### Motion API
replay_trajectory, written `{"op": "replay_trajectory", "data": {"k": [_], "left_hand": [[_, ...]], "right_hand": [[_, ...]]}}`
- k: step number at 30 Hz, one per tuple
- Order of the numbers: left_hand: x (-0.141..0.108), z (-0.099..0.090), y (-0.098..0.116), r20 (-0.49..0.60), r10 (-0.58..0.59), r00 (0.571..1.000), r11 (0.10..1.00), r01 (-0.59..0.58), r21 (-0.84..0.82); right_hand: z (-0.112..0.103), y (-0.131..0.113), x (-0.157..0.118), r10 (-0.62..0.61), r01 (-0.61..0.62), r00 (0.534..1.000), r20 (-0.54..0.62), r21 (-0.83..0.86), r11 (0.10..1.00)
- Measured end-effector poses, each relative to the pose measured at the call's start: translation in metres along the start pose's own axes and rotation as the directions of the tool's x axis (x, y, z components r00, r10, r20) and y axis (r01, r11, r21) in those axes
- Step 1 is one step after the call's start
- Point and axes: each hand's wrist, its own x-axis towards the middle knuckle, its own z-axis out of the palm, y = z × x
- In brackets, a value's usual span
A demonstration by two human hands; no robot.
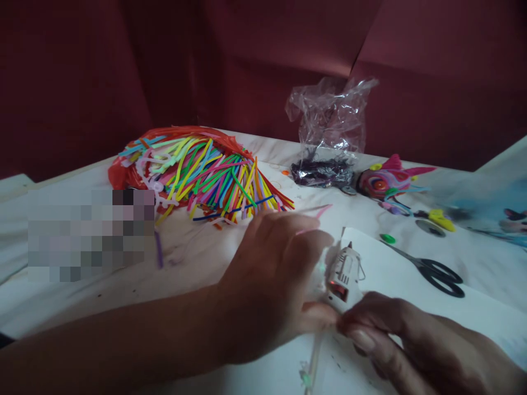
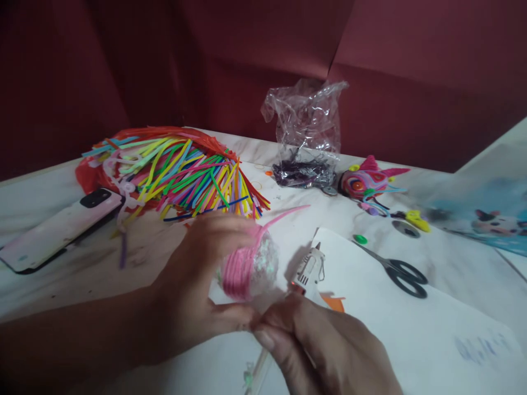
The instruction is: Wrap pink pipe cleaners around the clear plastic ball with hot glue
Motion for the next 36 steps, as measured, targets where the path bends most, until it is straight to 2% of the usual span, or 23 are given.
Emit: {"op": "replay_trajectory", "data": {"k": [4, 6, 11, 13, 14, 15, 17, 18, 23, 24, 27, 29, 30, 31, 32, 34, 36], "left_hand": [[0.001, -0.006, 0.008, 0.181, 0.023, 0.983, 0.994, -0.003, -0.106], [0.002, -0.010, 0.011, 0.251, 0.049, 0.967, 0.995, -0.025, -0.098], [0.004, -0.013, 0.014, 0.365, 0.067, 0.929, 0.994, -0.032, -0.102], [0.003, -0.012, 0.016, 0.350, 0.048, 0.936, 0.997, -0.021, -0.080], [0.002, -0.011, 0.016, 0.345, 0.088, 0.935, 0.993, -0.054, -0.108], [0.001, -0.009, 0.017, 0.352, 0.080, 0.932, 0.994, -0.048, -0.101], [0.000, -0.002, 0.016, 0.266, 0.110, 0.958, 0.987, -0.075, -0.139], [-0.001, 0.002, 0.015, 0.140, 0.173, 0.975, 0.972, -0.147, -0.182], [0.003, 0.017, 0.012, -0.030, 0.162, 0.986, 0.987, -0.162, -0.011], [0.005, 0.017, 0.012, -0.007, 0.147, 0.989, 0.989, -0.147, -0.021], [0.009, 0.014, 0.016, 0.186, 0.072, 0.980, 0.996, -0.060, -0.072], [0.009, 0.012, 0.021, 0.237, 0.027, 0.971, 0.997, -0.008, -0.081], [0.009, 0.011, 0.023, 0.306, -0.134, 0.943, 0.990, 0.138, 0.008], [0.007, 0.011, 0.025, 0.266, -0.157, 0.951, 0.987, 0.161, 0.008], [0.006, 0.011, 0.026, 0.294, -0.166, 0.941, 0.985, 0.174, -0.001], [0.005, 0.010, 0.028, 0.250, -0.130, 0.959, 0.989, 0.142, -0.030], [0.007, 0.010, 0.028, 0.215, -0.144, 0.966, 0.988, 0.152, -0.021]], "right_hand": [[-0.007, 0.004, 0.002, -0.009, 0.010, 1.000, -0.028, 0.035, 0.999], [-0.010, 0.004, 0.000, 0.014, -0.013, 0.999, -0.046, 0.013, 1.000], [-0.014, 0.009, -0.008, 0.259, -0.266, 0.964, -0.062, -0.212, 0.940], [-0.015, 0.014, -0.009, 0.282, -0.289, 0.957, -0.065, -0.290, 0.912], [-0.015, 0.016, -0.009, 0.280, -0.286, 0.958, -0.066, -0.322, 0.903], [-0.016, 0.019, -0.010, 0.274, -0.279, 0.960, -0.066, -0.351, 0.894], [-0.019, 0.024, -0.011, 0.262, -0.264, 0.963, -0.062, -0.404, 0.876], [-0.020, 0.027, -0.013, 0.258, -0.258, 0.964, -0.059, -0.428, 0.866], [-0.029, 0.039, -0.024, 0.253, -0.240, 0.966, -0.048, -0.525, 0.817], [-0.031, 0.041, -0.026, 0.253, -0.235, 0.967, -0.042, -0.541, 0.808], [-0.039, 0.047, -0.029, 0.228, -0.190, 0.974, -0.006, -0.577, 0.794], [-0.042, 0.050, -0.029, 0.181, -0.125, 0.983, 0.037, -0.589, 0.798], [-0.043, 0.052, -0.029, 0.163, -0.094, 0.985, 0.062, -0.597, 0.797], [-0.044, 0.054, -0.029, 0.160, -0.071, 0.983, 0.092, -0.611, 0.788], [-0.043, 0.056, -0.030, 0.170, -0.057, 0.978, 0.121, -0.628, 0.776], [-0.042, 0.061, -0.034, 0.211, -0.054, 0.965, 0.158, -0.666, 0.744], [-0.040, 0.067, -0.039, 0.251, -0.068, 0.954, 0.166, -0.693, 0.718]]}}
